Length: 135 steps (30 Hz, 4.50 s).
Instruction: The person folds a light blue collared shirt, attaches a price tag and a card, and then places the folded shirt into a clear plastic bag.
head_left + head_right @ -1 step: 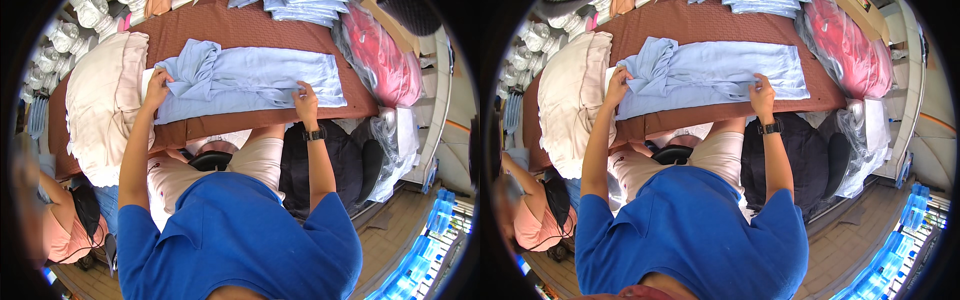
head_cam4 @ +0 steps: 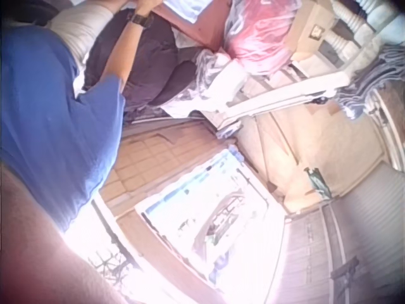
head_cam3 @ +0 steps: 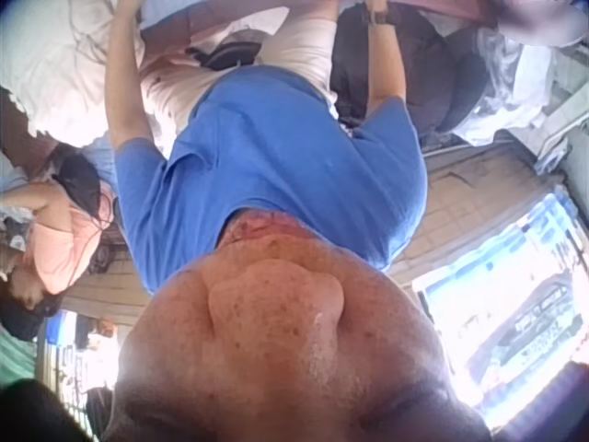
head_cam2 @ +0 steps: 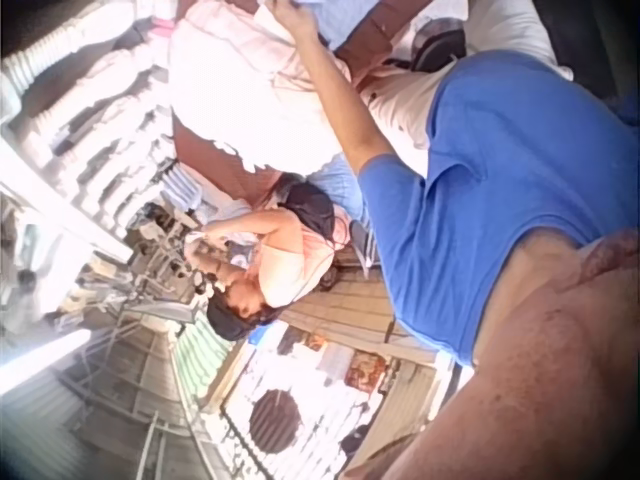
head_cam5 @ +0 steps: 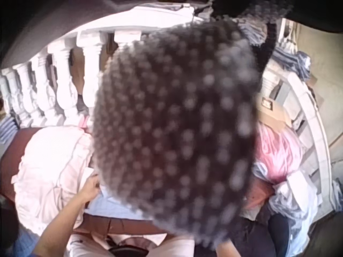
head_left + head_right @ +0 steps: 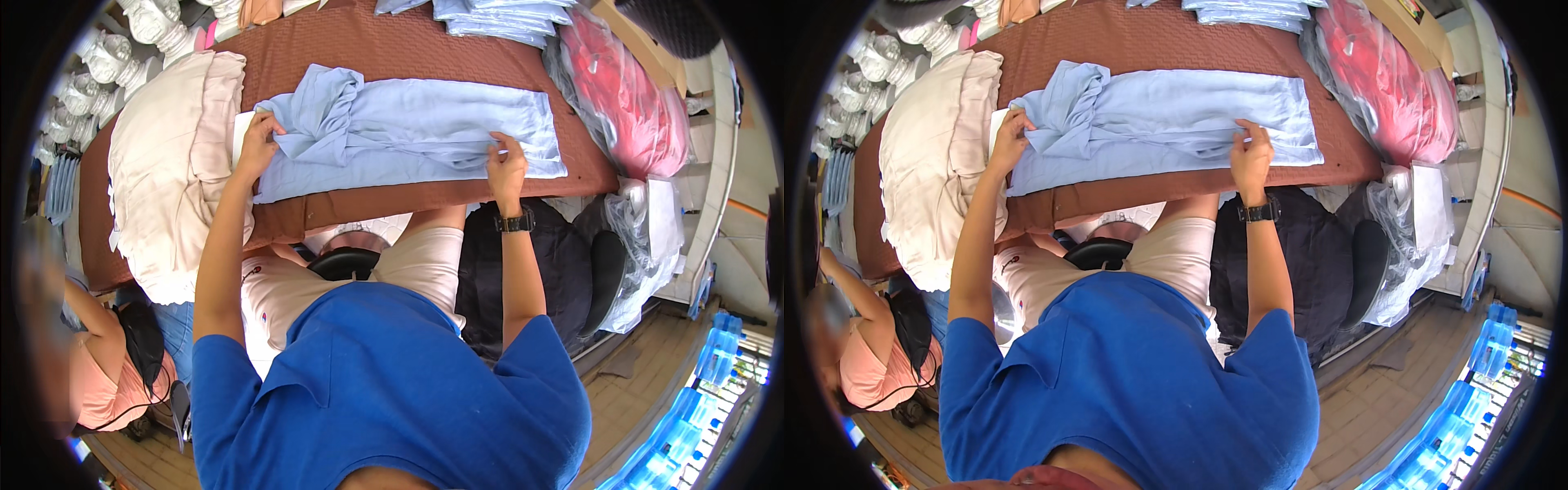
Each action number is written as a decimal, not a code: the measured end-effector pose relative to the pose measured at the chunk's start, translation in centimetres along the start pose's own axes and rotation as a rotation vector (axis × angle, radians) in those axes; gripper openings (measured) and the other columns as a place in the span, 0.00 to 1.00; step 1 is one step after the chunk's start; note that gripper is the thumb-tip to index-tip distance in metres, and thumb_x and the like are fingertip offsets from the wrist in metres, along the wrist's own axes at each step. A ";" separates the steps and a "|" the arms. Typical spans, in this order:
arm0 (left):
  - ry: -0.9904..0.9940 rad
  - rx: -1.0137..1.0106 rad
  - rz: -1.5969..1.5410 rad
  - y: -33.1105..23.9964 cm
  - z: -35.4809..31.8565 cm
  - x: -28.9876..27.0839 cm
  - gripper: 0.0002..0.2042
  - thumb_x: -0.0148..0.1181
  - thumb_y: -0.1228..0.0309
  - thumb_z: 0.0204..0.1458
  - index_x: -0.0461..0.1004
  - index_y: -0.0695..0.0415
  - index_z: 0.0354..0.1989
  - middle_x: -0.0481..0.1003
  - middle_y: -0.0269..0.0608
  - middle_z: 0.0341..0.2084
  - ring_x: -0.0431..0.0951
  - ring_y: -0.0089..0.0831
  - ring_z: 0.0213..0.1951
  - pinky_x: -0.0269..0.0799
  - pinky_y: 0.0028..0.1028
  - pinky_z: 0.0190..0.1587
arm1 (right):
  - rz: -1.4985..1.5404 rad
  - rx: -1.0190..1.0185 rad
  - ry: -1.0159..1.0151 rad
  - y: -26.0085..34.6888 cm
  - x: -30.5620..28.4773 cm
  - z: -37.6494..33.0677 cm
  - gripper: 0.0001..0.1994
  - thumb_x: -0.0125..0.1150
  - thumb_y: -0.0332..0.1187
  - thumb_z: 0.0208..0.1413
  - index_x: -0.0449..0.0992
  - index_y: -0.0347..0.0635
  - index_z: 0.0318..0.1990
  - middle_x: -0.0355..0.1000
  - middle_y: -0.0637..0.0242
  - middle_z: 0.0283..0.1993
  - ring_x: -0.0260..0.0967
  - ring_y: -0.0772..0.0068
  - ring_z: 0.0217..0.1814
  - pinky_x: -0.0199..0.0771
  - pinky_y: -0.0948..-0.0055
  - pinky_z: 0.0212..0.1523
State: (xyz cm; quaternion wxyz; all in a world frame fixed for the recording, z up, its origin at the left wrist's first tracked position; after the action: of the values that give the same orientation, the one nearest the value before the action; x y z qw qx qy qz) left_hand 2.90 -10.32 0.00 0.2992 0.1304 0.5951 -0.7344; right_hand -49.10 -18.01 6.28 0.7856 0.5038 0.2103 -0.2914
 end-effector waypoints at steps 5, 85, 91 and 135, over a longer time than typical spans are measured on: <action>-0.011 -0.002 0.015 -1.6 0.3 0.2 0.16 0.61 0.92 0.35 0.77 0.61 0.33 0.71 0.41 0.48 0.73 0.38 0.52 0.70 0.29 0.53 | -0.209 -0.043 -0.017 0.8 0.1 -0.4 0.18 0.61 0.18 0.49 0.77 0.39 0.50 0.72 0.53 0.38 0.70 0.48 0.48 0.71 0.55 0.48; -0.038 0.106 0.152 -3.5 -1.4 -0.4 0.13 0.73 0.80 0.42 0.79 0.62 0.37 0.76 0.42 0.39 0.74 0.44 0.46 0.70 0.37 0.52 | -0.387 -0.227 0.165 11.5 9.5 1.6 0.31 0.56 0.60 0.62 0.71 0.54 0.66 0.61 0.55 0.72 0.53 0.37 0.73 0.52 0.34 0.67; -0.073 0.167 0.186 -6.0 -1.5 -0.6 0.12 0.72 0.77 0.44 0.78 0.62 0.37 0.74 0.43 0.36 0.74 0.45 0.45 0.70 0.38 0.50 | -0.300 -0.566 0.118 19.0 11.4 0.6 0.29 0.56 0.57 0.63 0.71 0.53 0.66 0.62 0.60 0.72 0.54 0.45 0.74 0.48 0.35 0.70; 0.047 0.159 0.672 -6.5 5.3 1.2 0.30 0.55 0.48 0.62 0.62 0.45 0.70 0.61 0.41 0.70 0.60 0.48 0.69 0.52 0.57 0.69 | -0.289 -0.488 0.306 15.7 22.4 0.6 0.33 0.50 0.65 0.61 0.68 0.63 0.69 0.54 0.60 0.77 0.43 0.33 0.78 0.36 0.25 0.72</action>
State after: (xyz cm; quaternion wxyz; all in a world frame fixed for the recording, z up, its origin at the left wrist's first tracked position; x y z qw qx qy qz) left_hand -0.99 -14.99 5.87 0.4995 0.3589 0.4666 -0.6355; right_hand -21.97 -19.06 3.03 0.7929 0.3036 0.4589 -0.2617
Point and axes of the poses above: each hand's wrist, its own z-axis towards the middle knuckle, its own x-axis out of the palm, y = z × x, the point moved 10 cm from there along z, towards the middle knuckle
